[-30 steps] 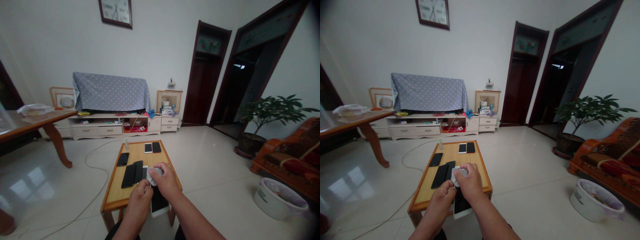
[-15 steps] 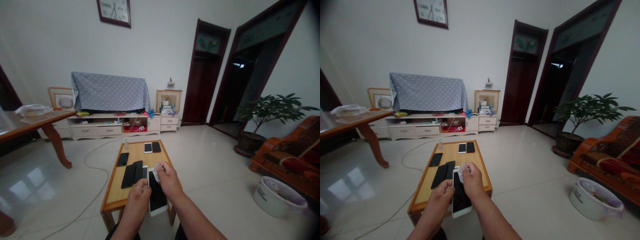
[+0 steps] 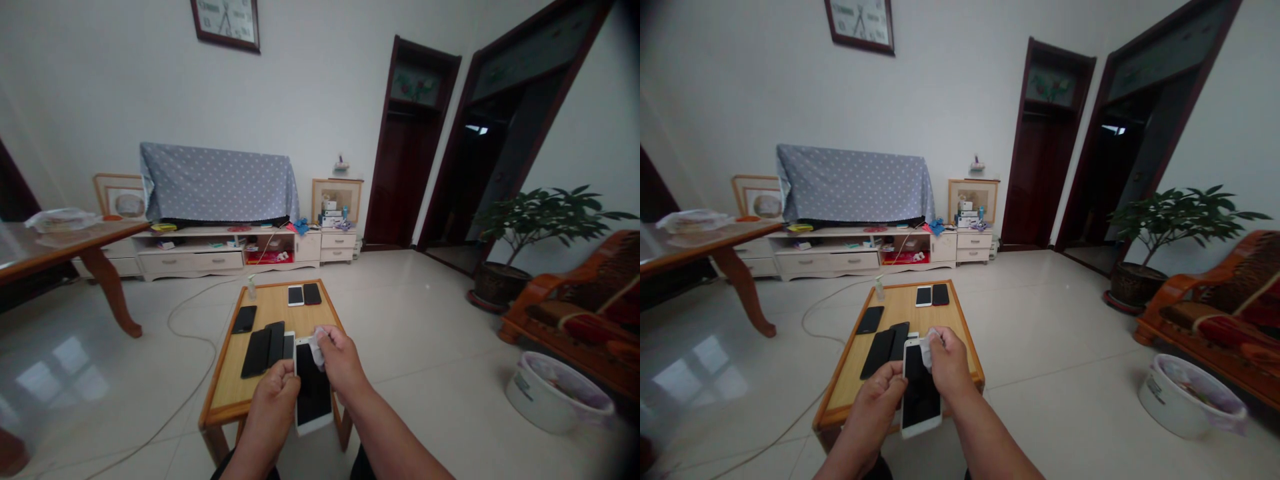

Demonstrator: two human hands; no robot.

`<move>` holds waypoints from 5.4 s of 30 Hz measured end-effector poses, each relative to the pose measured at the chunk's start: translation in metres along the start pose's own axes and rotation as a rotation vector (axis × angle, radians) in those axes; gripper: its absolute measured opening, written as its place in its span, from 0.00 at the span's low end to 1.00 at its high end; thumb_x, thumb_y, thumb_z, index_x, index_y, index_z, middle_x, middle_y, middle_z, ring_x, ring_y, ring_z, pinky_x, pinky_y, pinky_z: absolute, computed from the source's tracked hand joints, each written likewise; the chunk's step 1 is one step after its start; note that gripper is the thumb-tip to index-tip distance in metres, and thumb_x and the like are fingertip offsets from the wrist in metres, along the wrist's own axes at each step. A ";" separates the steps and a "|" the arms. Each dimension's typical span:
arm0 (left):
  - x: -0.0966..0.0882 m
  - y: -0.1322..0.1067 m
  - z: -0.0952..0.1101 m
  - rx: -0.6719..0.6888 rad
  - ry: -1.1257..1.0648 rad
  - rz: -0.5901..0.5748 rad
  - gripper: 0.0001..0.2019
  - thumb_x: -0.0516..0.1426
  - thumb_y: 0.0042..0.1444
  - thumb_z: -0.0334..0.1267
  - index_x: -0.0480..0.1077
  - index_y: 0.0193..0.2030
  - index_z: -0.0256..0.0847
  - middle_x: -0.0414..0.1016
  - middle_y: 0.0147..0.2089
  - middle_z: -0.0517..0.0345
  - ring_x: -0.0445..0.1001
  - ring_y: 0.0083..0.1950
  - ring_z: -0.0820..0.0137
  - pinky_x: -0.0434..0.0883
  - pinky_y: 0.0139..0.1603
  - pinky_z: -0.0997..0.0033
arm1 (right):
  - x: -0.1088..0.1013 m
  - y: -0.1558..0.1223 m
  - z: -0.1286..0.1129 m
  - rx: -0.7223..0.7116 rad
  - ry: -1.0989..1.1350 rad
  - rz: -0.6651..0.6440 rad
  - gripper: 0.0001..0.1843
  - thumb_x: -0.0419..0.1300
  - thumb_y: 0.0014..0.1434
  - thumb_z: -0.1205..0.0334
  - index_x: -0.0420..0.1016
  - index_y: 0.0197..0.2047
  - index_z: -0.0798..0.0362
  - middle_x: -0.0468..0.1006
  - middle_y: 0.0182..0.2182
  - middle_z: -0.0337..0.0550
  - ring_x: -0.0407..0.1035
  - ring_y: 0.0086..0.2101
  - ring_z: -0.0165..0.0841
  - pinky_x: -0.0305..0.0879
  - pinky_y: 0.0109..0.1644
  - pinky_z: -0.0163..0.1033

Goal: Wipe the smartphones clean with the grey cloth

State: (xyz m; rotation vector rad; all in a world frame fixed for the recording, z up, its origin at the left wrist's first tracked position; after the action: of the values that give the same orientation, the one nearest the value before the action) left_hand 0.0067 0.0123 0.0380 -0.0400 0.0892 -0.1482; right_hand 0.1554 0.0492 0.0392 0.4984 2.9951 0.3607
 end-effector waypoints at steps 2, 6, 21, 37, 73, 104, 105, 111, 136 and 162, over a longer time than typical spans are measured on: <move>0.001 0.000 0.001 -0.007 -0.023 -0.004 0.18 0.56 0.56 0.48 0.74 0.46 0.39 0.74 0.32 0.60 0.70 0.35 0.65 0.65 0.38 0.71 | 0.000 0.000 0.001 0.003 -0.003 0.000 0.22 0.56 0.63 0.45 0.79 0.43 0.56 0.81 0.32 0.46 0.74 0.32 0.36 0.68 0.34 0.36; 0.002 0.002 -0.002 -0.013 0.032 0.021 0.16 0.55 0.55 0.48 0.74 0.43 0.40 0.64 0.24 0.66 0.60 0.26 0.70 0.58 0.29 0.73 | 0.004 -0.004 -0.002 -0.008 -0.044 0.003 0.22 0.65 0.56 0.47 0.79 0.47 0.54 0.82 0.35 0.45 0.75 0.34 0.38 0.69 0.37 0.38; 0.001 0.002 -0.010 -0.087 -0.281 -0.068 0.19 0.58 0.58 0.49 0.73 0.52 0.40 0.80 0.37 0.57 0.75 0.34 0.67 0.71 0.41 0.67 | 0.000 0.003 0.015 0.056 0.102 0.037 0.24 0.64 0.57 0.43 0.78 0.46 0.54 0.80 0.31 0.43 0.73 0.30 0.36 0.67 0.31 0.35; -0.002 0.002 -0.003 -0.094 -0.245 -0.010 0.18 0.57 0.59 0.49 0.73 0.49 0.39 0.81 0.41 0.52 0.77 0.39 0.64 0.71 0.42 0.66 | -0.015 0.012 0.004 0.085 0.194 -0.007 0.20 0.58 0.62 0.45 0.78 0.33 0.53 0.78 0.30 0.41 0.71 0.32 0.34 0.65 0.35 0.35; -0.009 0.001 0.008 -0.087 -0.235 -0.068 0.19 0.59 0.58 0.49 0.74 0.52 0.43 0.80 0.42 0.55 0.76 0.35 0.67 0.73 0.39 0.67 | -0.020 0.012 0.003 0.167 0.129 -0.173 0.22 0.62 0.58 0.42 0.76 0.31 0.56 0.71 0.22 0.36 0.62 0.23 0.28 0.56 0.26 0.32; -0.033 0.016 0.018 -0.057 -0.329 0.174 0.17 0.63 0.50 0.45 0.73 0.44 0.38 0.80 0.36 0.57 0.75 0.33 0.70 0.70 0.36 0.71 | -0.010 -0.051 0.004 0.062 -0.034 -0.260 0.14 0.62 0.60 0.51 0.80 0.40 0.53 0.80 0.32 0.40 0.72 0.34 0.36 0.64 0.37 0.35; -0.033 0.017 0.018 -0.054 -0.335 0.183 0.18 0.63 0.49 0.45 0.73 0.44 0.38 0.79 0.36 0.57 0.75 0.34 0.69 0.70 0.37 0.70 | -0.007 -0.054 0.004 0.054 -0.044 -0.253 0.14 0.63 0.60 0.53 0.80 0.44 0.53 0.81 0.36 0.41 0.74 0.37 0.38 0.66 0.41 0.36; -0.029 0.020 0.013 -0.036 -0.353 0.223 0.18 0.62 0.50 0.45 0.73 0.45 0.38 0.77 0.33 0.60 0.74 0.32 0.71 0.70 0.34 0.71 | 0.006 -0.063 -0.004 -0.007 -0.275 -0.153 0.24 0.71 0.51 0.57 0.76 0.52 0.48 0.81 0.42 0.43 0.75 0.42 0.42 0.65 0.45 0.40; -0.043 0.019 0.000 -0.074 -0.390 0.249 0.19 0.64 0.46 0.47 0.73 0.42 0.39 0.78 0.31 0.60 0.76 0.31 0.69 0.71 0.34 0.70 | -0.004 -0.059 0.041 0.253 0.190 -0.214 0.31 0.67 0.54 0.52 0.70 0.59 0.55 0.76 0.29 0.37 0.70 0.25 0.32 0.67 0.30 0.37; -0.018 0.001 0.006 -0.103 -0.352 0.047 0.20 0.61 0.55 0.47 0.72 0.52 0.40 0.77 0.32 0.61 0.71 0.27 0.72 0.69 0.28 0.72 | -0.010 -0.079 -0.025 -0.556 -0.620 -0.305 0.10 0.54 0.67 0.67 0.76 0.44 0.49 0.73 0.36 0.45 0.70 0.37 0.36 0.64 0.40 0.39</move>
State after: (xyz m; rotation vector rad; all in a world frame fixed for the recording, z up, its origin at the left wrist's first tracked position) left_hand -0.0107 0.0163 0.0453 -0.1655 -0.2539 -0.0875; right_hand 0.1378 -0.0321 0.0448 0.0681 2.1929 0.7988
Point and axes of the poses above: each hand's wrist, its own y-axis towards the middle knuckle, its own x-axis out of the palm, z = x × y, the point moved 3 cm from there along y, towards the middle knuckle
